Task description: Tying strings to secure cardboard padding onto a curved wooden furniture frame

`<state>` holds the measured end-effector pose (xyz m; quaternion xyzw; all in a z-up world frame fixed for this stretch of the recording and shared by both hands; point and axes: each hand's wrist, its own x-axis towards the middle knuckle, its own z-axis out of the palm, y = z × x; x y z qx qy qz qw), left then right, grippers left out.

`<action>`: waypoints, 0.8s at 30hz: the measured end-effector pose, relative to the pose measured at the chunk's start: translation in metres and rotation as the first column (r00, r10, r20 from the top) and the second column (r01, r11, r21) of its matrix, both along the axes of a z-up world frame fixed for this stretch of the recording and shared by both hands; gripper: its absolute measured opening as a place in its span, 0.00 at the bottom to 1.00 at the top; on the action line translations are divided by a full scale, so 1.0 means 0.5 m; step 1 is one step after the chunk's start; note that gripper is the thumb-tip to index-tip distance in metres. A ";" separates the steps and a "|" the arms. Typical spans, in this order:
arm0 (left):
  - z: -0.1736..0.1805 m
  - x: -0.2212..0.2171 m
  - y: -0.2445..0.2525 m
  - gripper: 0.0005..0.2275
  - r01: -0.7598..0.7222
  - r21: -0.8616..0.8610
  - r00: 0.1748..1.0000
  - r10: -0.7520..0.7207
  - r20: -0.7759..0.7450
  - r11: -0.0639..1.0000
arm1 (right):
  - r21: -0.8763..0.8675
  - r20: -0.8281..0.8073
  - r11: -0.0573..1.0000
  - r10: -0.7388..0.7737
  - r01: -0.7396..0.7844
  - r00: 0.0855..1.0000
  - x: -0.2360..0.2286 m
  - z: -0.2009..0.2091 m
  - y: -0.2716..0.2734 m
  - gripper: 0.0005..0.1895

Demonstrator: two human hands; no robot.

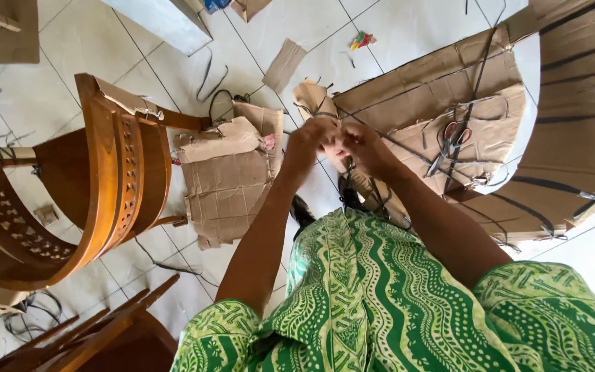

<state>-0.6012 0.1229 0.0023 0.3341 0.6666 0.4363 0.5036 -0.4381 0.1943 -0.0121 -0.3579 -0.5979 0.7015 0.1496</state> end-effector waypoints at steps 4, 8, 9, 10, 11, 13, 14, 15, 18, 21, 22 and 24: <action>0.008 0.003 -0.047 0.14 0.000 -0.142 0.967 -0.036 -0.252 0.990 | -0.059 -0.053 0.996 -0.064 0.061 0.997 0.017 0.068 0.011 0.06; -0.069 0.039 -0.048 0.14 0.081 -0.069 0.927 -0.100 -0.360 0.994 | 0.004 0.022 0.999 -0.042 0.042 0.999 0.015 0.056 0.016 0.06; -0.091 0.041 -0.046 0.11 0.076 -0.037 0.908 -0.085 -0.411 0.996 | 0.044 0.041 0.999 -0.023 0.021 0.999 0.016 0.050 0.016 0.06; -0.113 0.045 -0.042 0.10 0.073 -0.003 0.885 -0.066 -0.460 0.997 | 0.087 0.062 0.996 -0.004 -0.001 0.998 0.018 0.046 0.019 0.05; -0.127 0.051 -0.039 0.10 0.069 0.000 0.888 -0.061 -0.456 0.998 | 0.089 0.066 0.996 0.000 -0.005 0.998 0.026 0.037 0.023 0.05; -0.154 0.057 -0.034 0.11 -0.095 -0.046 0.933 0.073 -0.351 0.994 | 0.166 0.144 0.986 0.000 -0.024 0.990 0.032 0.018 0.032 0.07; -0.161 0.057 -0.032 0.11 -0.101 -0.049 0.932 0.077 -0.353 0.994 | 0.164 0.143 0.986 0.006 -0.029 0.990 0.029 0.042 0.037 0.07; -0.167 0.056 -0.029 0.10 -0.148 -0.045 0.918 0.121 -0.378 0.988 | 0.372 0.306 0.921 -0.005 -0.114 0.952 0.028 0.066 0.042 0.09; -0.168 0.059 -0.032 0.09 -0.152 0.000 0.903 0.139 -0.406 0.988 | 0.581 0.488 0.759 -0.035 -0.294 0.872 0.007 0.068 0.040 0.09; -0.168 0.072 -0.025 0.09 -0.067 0.083 0.904 0.095 -0.416 0.994 | 0.647 0.533 0.625 0.038 -0.436 0.845 -0.016 0.089 0.037 0.08; -0.170 0.077 -0.029 0.09 -0.028 0.112 0.903 0.073 -0.424 0.993 | 0.669 0.547 0.544 0.103 -0.507 0.831 -0.024 0.103 0.032 0.07; -0.135 0.069 -0.028 0.07 -0.002 0.041 0.936 0.016 -0.352 0.999 | 0.643 0.549 0.572 0.120 -0.510 0.827 -0.037 0.066 0.047 0.07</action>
